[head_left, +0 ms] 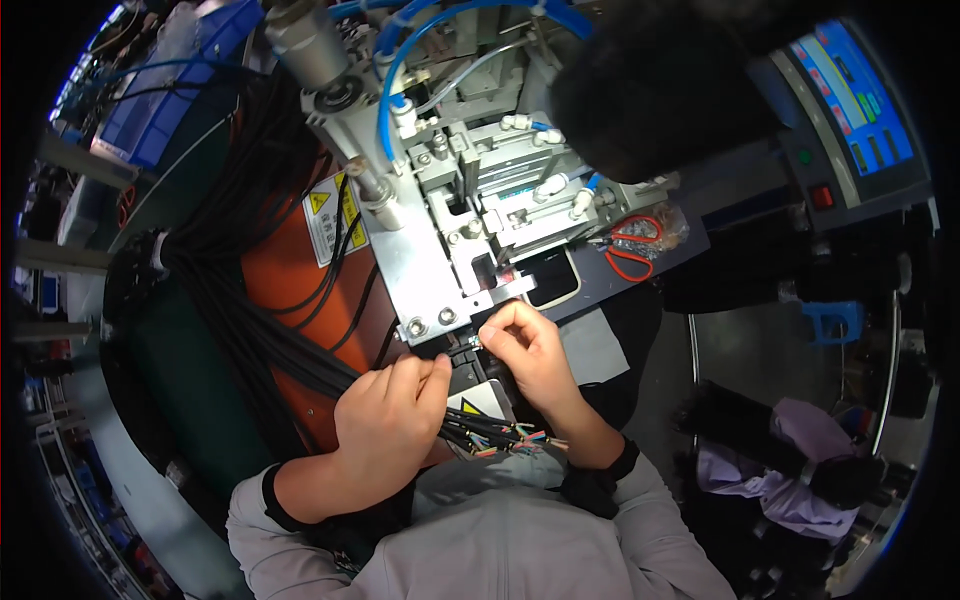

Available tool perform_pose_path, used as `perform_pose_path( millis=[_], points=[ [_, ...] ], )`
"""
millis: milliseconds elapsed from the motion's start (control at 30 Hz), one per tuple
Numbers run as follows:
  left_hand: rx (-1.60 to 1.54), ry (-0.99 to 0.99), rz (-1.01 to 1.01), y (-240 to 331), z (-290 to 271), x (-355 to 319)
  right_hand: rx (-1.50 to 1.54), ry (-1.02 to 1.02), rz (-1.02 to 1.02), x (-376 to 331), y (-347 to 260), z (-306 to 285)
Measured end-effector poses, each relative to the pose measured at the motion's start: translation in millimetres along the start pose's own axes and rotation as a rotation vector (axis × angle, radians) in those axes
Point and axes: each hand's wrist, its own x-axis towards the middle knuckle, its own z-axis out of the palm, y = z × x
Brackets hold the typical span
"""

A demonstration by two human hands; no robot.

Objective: Assembling wire harnesses by inserting wires into an automated processing machine.

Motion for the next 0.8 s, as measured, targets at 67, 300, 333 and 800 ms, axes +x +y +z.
perform_pose_path(
  millis=[67, 300, 333, 800],
  points=[
    [0.051, -0.063, -0.04, 4.8, -4.2, -1.1, 0.039, -0.026, 0.043, 0.1, 1.8, -2.0],
    [0.125, -0.113, -0.062, 10.8, -6.2, -4.7, -0.186, 0.151, -0.184, 0.5, -17.1, -27.8],
    [0.131, -0.121, -0.075, 11.2, -6.0, -4.8, -0.191, 0.185, -0.231, 1.5, -18.9, -34.4],
    [0.075, -0.091, -0.042, 12.3, -4.7, 5.2, -0.584, 0.531, -0.679, 11.9, -89.9, -105.7]
  ],
)
